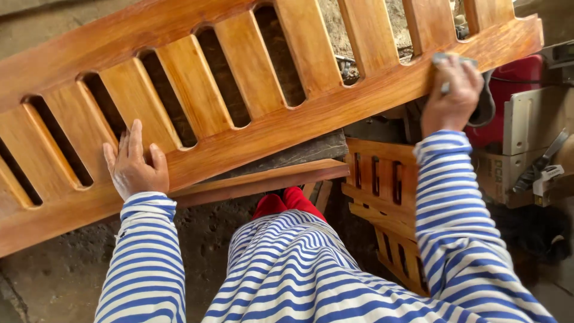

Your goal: The person sands a wooden slatted panel using a sanding block. They work on the edges and the flat surfaces of the slats, moving the block back and forth to smooth the wood. The person adjusts their grip and position to reach different areas of the panel.

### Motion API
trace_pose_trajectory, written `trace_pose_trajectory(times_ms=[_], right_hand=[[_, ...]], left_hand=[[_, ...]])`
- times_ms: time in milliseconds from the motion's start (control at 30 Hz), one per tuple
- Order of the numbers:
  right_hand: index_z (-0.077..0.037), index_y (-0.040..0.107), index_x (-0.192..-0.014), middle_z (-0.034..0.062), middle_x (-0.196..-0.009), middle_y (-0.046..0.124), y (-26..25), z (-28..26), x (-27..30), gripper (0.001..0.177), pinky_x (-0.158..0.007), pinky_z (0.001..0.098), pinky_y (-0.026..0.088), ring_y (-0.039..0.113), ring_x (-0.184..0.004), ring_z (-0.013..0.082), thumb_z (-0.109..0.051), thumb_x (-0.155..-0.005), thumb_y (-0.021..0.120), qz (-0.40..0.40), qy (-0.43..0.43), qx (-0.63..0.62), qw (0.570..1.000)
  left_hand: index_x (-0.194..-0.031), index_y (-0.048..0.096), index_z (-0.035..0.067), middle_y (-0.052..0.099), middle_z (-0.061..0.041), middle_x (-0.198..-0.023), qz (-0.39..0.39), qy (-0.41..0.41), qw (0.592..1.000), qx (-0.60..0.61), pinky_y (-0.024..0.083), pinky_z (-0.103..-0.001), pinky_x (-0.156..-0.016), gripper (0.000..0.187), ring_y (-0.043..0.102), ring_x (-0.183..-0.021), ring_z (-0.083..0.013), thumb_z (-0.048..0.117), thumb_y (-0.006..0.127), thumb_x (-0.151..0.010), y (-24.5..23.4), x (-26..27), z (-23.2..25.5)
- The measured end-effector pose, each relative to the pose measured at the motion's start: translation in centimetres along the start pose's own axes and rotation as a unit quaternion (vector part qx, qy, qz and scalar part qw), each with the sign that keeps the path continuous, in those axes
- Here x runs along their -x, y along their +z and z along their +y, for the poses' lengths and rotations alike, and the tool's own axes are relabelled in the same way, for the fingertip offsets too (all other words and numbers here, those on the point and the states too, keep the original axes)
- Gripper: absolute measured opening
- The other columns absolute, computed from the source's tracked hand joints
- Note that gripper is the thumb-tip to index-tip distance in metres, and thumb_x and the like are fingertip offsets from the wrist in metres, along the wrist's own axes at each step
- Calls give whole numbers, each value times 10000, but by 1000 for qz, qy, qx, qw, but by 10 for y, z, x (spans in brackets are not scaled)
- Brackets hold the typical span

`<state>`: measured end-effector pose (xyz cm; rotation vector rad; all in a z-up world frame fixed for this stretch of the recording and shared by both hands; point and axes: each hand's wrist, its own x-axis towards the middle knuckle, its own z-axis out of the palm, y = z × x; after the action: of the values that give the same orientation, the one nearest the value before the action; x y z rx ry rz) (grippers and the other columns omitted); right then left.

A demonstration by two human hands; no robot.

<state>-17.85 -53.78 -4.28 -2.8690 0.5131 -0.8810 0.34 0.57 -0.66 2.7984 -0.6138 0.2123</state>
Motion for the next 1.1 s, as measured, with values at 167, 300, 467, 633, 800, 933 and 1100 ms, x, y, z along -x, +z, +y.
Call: trace_pose_trajectory(times_ms=[167, 300, 467, 633, 800, 933, 1100], right_hand=[[-35, 787, -1130, 179, -1064, 681, 22, -41, 2, 157, -807, 447, 592, 583, -1024, 315, -151, -1033, 744, 90, 135, -2, 987], [-102, 822, -1073, 123, -1089, 768, 53, -183, 37, 194, -1049, 419, 444, 659, -1083, 340, -100, -1035, 631, 89, 6, -145, 985], [-105, 709, -1272, 77, -1344, 684, 28, -307, 77, 293, -1126, 457, 448, 575, -1299, 356, -165, -988, 666, -90, -51, -258, 961], [-111, 658, -1356, 90, -1435, 612, 31, -289, 77, 418, -1184, 450, 409, 527, -1355, 356, -129, -939, 643, -121, -107, -264, 951], [-103, 608, -1400, 163, -1482, 498, 31, -287, 77, 616, -1170, 440, 449, 494, -1377, 390, -152, -830, 837, -87, -54, -274, 956], [-66, 541, -1335, 162, -1443, 408, 39, -280, 88, 680, -1131, 441, 490, 455, -1396, 420, -193, -781, 914, -89, 10, -336, 938], [-76, 543, -1365, 153, -1455, 447, 27, -288, 78, 672, -1171, 449, 447, 455, -1409, 393, -235, -817, 898, -101, 5, -315, 944]], left_hand=[[-1481, 590, 9, 699, -208, -1349, 2, 8, 1000, 1, 280, -600, -1172, 530, 635, -1240, -390, 63, 624, -956, 2, 0, -5], [-1499, 648, 106, 752, -173, -1261, 65, 21, 996, -64, 293, -482, -1171, 563, 710, -1181, -346, 212, 658, -946, 29, 10, -30], [-1521, 602, 101, 728, -208, -1288, 51, 25, 997, -57, 285, -502, -1167, 580, 688, -1210, -370, 209, 638, -953, 29, 10, -31], [-1522, 592, 98, 721, -220, -1290, 52, 28, 997, -52, 282, -508, -1165, 570, 683, -1216, -371, 209, 633, -964, 28, 11, -32], [-1515, 585, 116, 709, -205, -1306, 62, 26, 997, -48, 292, -510, -1154, 575, 680, -1214, -353, 225, 640, -953, 32, 11, -34], [-1493, 600, 132, 710, -186, -1302, 73, 21, 996, -42, 298, -515, -1142, 568, 684, -1202, -343, 234, 660, -938, 33, 10, -34], [-1501, 586, 150, 706, -178, -1306, 73, 12, 996, -40, 282, -513, -1150, 579, 677, -1213, -340, 255, 657, -935, 38, 11, -37]])
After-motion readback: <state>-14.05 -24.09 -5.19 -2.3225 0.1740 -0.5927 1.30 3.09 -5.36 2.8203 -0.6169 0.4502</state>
